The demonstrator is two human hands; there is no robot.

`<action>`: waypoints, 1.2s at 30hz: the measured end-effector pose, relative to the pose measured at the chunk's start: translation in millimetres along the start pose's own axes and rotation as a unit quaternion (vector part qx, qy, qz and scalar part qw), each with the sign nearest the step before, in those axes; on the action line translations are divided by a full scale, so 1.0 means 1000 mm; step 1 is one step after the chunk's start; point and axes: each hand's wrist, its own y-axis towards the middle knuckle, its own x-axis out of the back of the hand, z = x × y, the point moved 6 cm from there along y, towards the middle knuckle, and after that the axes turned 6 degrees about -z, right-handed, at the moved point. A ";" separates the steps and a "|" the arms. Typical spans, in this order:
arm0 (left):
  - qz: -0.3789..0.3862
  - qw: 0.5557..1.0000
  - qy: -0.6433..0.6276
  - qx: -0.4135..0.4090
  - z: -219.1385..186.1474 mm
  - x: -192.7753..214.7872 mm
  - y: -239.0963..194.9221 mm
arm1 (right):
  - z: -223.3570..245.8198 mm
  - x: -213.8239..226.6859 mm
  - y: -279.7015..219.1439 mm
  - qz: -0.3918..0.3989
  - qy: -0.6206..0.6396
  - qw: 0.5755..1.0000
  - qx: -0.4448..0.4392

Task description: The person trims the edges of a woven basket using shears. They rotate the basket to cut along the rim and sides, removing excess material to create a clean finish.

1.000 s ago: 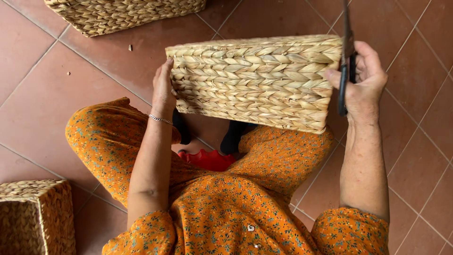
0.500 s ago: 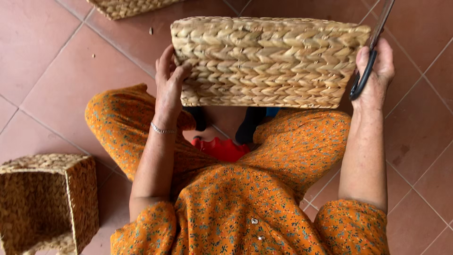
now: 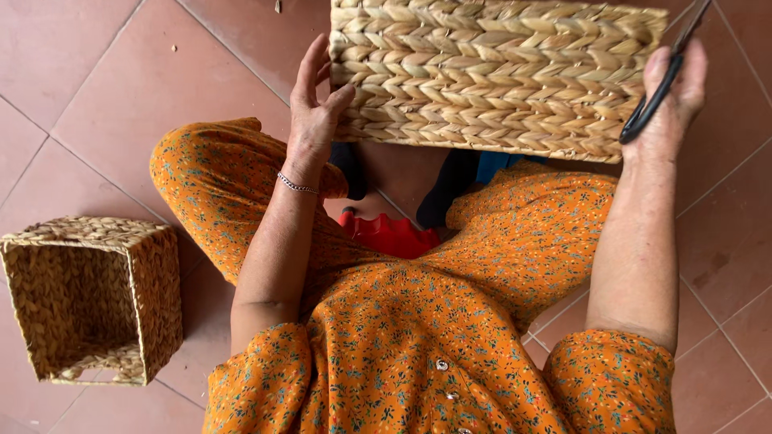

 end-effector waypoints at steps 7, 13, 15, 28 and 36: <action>-0.034 0.947 0.282 -0.148 0.016 -0.019 0.020 | -0.002 -0.044 0.002 0.021 -0.243 0.969 -0.027; -0.055 0.894 0.394 -0.204 0.015 -0.025 0.030 | 0.098 -0.080 -0.061 0.004 -0.530 0.739 0.416; -0.066 0.864 0.442 -0.231 0.009 -0.028 0.036 | 0.100 -0.084 -0.074 0.115 -0.426 0.848 0.295; 0.100 0.700 0.569 -0.420 -0.015 -0.112 0.020 | 0.104 -0.102 -0.125 0.262 -0.453 0.800 0.294; 0.265 0.510 0.715 -0.397 0.003 -0.138 0.055 | 0.103 -0.109 -0.129 0.274 -0.442 0.792 0.320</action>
